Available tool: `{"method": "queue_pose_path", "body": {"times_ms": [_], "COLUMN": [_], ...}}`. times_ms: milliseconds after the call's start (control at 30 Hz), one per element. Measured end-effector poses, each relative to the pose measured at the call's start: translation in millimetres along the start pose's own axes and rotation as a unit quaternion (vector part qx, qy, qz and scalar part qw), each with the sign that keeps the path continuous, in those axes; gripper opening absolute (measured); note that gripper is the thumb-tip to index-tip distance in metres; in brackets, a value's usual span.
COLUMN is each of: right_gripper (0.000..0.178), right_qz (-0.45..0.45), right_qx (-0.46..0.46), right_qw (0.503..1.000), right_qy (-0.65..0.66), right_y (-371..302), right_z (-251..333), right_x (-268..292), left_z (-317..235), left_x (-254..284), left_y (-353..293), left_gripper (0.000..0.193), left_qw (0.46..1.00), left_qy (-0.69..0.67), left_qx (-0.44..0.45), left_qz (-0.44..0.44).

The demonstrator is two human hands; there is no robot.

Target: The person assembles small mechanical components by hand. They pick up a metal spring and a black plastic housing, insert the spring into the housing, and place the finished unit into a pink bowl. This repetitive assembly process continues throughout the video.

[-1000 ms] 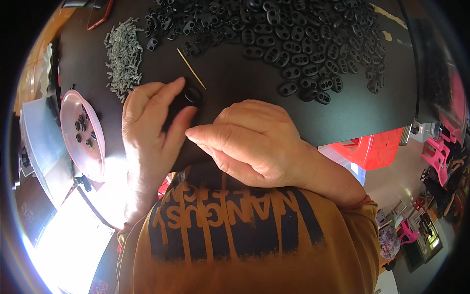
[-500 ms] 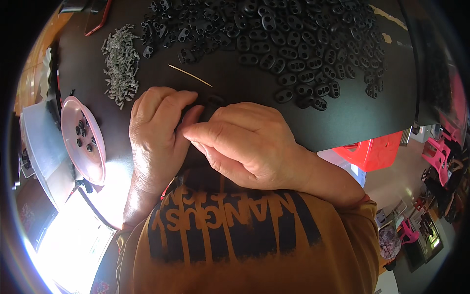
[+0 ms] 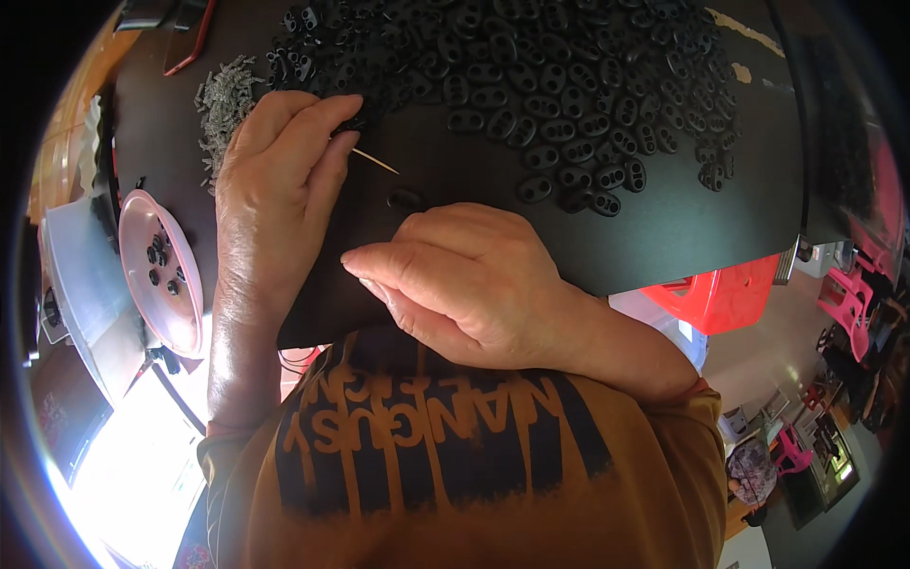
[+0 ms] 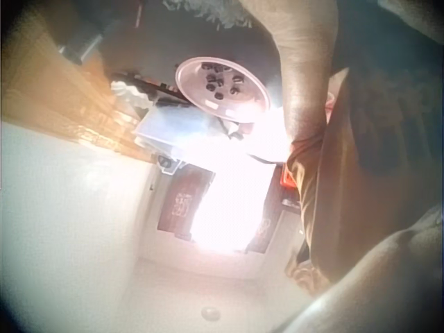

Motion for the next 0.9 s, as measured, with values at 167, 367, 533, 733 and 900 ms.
{"method": "queue_pose_path", "body": {"times_ms": [167, 367, 533, 733, 900], "right_gripper": [0.020, 0.020, 0.024, 0.019, 0.010], "right_qz": [0.002, -0.022, -0.031, -0.026, 0.002], "right_qx": [0.003, -0.036, -0.081, -0.064, -0.111], "right_qw": [1.000, 0.998, 0.992, 0.993, 0.993], "right_qy": [0.008, 0.044, 0.093, 0.094, 0.038], "right_y": [-0.1, 4.3, 11.9, 20.1, 21.9], "right_z": [-1.4, -3.7, -1.4, 5.9, 11.0], "right_x": [0.6, 11.8, 22.3, 12.7, 13.3], "left_z": [1.1, -1.1, -6.9, -14.8, -12.9], "left_x": [-0.2, 11.6, 5.4, 1.2, -2.8], "left_y": [7.6, 2.1, -24.0, -41.4, -51.7], "left_gripper": [0.017, 0.012, 0.021, 0.019, 0.015], "left_qw": [0.999, 0.965, 0.744, 0.696, 0.661], "left_qy": [0.027, -0.250, -0.623, -0.663, -0.706], "left_qx": [-0.006, 0.076, 0.240, 0.270, 0.246], "left_qz": [0.024, -0.025, -0.029, -0.054, -0.058]}}
Point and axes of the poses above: each hand's wrist, its own y-axis towards the middle knuckle, its own x-axis out of the back of the hand, z = x × y, the point moved 4 cm from there along y, towards the middle knuckle, and after that the axes turned 15 degrees about -y, right-handed, at the moved point
